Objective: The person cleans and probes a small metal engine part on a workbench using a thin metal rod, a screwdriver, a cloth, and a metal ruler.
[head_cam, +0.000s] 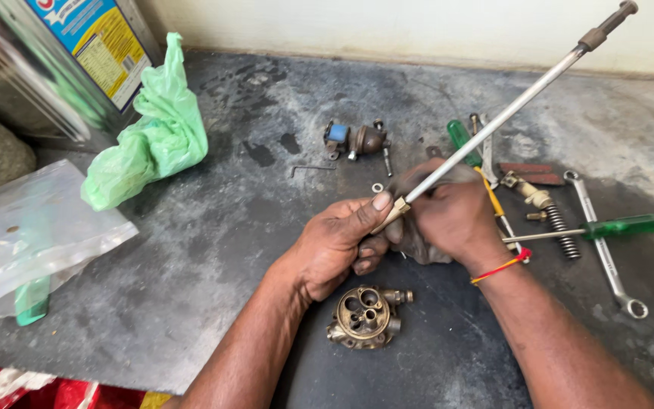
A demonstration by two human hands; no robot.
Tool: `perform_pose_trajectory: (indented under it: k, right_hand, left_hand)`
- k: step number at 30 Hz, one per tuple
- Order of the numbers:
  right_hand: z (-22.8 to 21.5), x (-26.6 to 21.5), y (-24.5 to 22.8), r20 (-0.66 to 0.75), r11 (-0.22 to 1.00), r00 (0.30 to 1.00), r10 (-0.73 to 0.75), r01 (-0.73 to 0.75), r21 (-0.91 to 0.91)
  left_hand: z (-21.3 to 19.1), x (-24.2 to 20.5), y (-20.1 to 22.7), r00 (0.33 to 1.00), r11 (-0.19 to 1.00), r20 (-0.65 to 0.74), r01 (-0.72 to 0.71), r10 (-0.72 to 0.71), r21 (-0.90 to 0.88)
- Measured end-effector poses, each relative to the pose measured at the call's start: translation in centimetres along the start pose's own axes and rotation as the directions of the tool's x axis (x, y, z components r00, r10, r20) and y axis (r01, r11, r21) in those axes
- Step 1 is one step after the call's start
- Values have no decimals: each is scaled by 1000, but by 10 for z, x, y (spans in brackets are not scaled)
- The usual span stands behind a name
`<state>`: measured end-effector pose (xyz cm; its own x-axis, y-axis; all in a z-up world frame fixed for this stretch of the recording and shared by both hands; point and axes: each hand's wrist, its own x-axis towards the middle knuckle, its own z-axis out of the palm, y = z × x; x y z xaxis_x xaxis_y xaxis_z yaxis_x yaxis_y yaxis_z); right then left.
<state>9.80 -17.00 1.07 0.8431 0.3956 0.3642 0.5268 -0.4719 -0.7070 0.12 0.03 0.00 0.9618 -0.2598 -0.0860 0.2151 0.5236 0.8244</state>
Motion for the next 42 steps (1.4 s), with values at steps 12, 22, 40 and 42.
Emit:
perform_pose_trajectory:
  k: [12, 22, 40, 42]
  right_hand:
    - [-2, 2, 23, 240, 299, 970, 36, -239, 924]
    - [6, -2, -2, 149, 619, 981, 122, -192, 761]
    - [-38, 20, 15, 34, 290, 953, 301, -126, 949]
    - [-23, 15, 11, 168, 235, 977, 129, -194, 952]
  left_hand:
    - [-6, 11, -9, 947, 964, -240, -162, 212, 210]
    - [12, 8, -14, 726, 332, -114, -164, 678, 929]
    - [10, 12, 1, 828, 713, -339, -102, 448, 693]
    - [9, 14, -6, 856, 729, -280, -151, 434, 668]
